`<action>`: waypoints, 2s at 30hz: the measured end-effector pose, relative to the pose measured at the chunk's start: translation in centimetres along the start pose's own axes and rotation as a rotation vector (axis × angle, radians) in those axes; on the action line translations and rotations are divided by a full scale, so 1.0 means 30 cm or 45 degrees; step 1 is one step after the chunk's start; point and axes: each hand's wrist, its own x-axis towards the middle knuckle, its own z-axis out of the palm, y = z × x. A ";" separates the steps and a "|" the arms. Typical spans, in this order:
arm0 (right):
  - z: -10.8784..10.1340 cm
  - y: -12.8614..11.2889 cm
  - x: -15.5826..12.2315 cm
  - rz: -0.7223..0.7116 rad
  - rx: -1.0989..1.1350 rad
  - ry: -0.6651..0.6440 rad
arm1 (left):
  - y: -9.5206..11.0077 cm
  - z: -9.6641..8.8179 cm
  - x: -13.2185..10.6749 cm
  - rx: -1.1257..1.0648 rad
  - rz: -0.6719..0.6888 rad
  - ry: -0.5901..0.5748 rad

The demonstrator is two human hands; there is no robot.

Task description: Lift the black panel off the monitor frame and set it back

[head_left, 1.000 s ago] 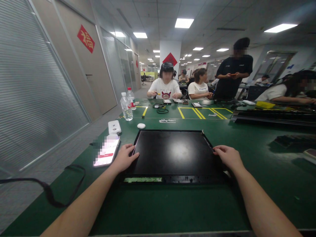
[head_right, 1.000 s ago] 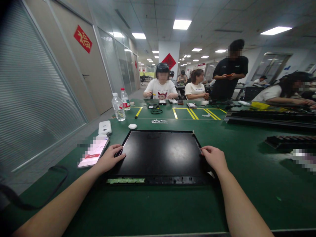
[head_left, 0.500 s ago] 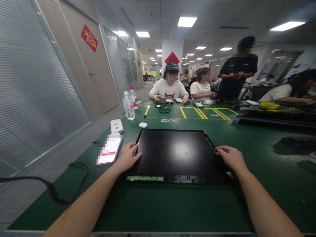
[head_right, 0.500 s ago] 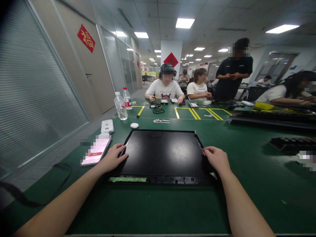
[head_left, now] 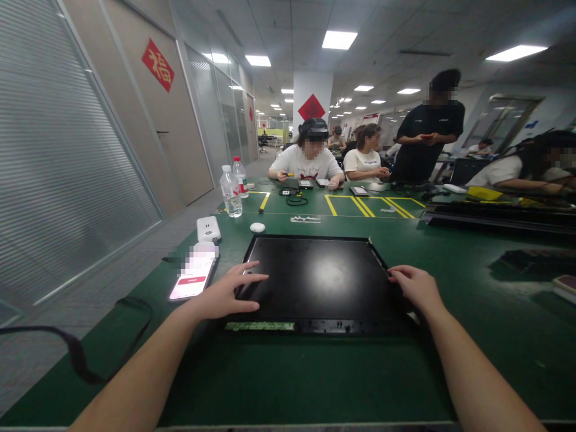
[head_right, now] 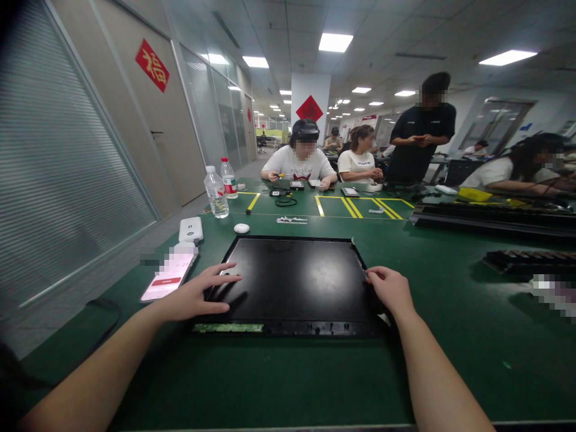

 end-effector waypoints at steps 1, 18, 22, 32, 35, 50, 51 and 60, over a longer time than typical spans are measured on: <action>-0.001 -0.004 -0.002 0.002 -0.006 0.000 | 0.008 0.002 -0.002 -0.011 0.019 -0.056; -0.002 -0.015 -0.010 0.012 0.007 0.008 | 0.034 -0.005 0.004 0.016 0.067 -0.166; -0.004 -0.022 -0.013 0.040 -0.005 -0.007 | 0.037 -0.008 0.003 0.050 0.067 -0.197; -0.002 -0.018 -0.014 0.021 0.006 -0.004 | 0.010 0.020 0.031 -0.015 -0.060 0.160; 0.000 -0.016 -0.012 0.016 0.036 0.004 | -0.026 0.032 0.051 0.157 -0.227 0.358; 0.022 0.023 0.021 0.099 -0.248 -0.061 | -0.116 0.035 0.080 0.242 -0.351 0.418; 0.024 0.020 0.017 0.096 -0.271 -0.079 | -0.116 0.033 0.082 0.205 -0.348 0.438; 0.020 0.019 0.010 0.045 -0.287 -0.038 | 0.067 0.001 0.065 -0.737 -0.810 0.773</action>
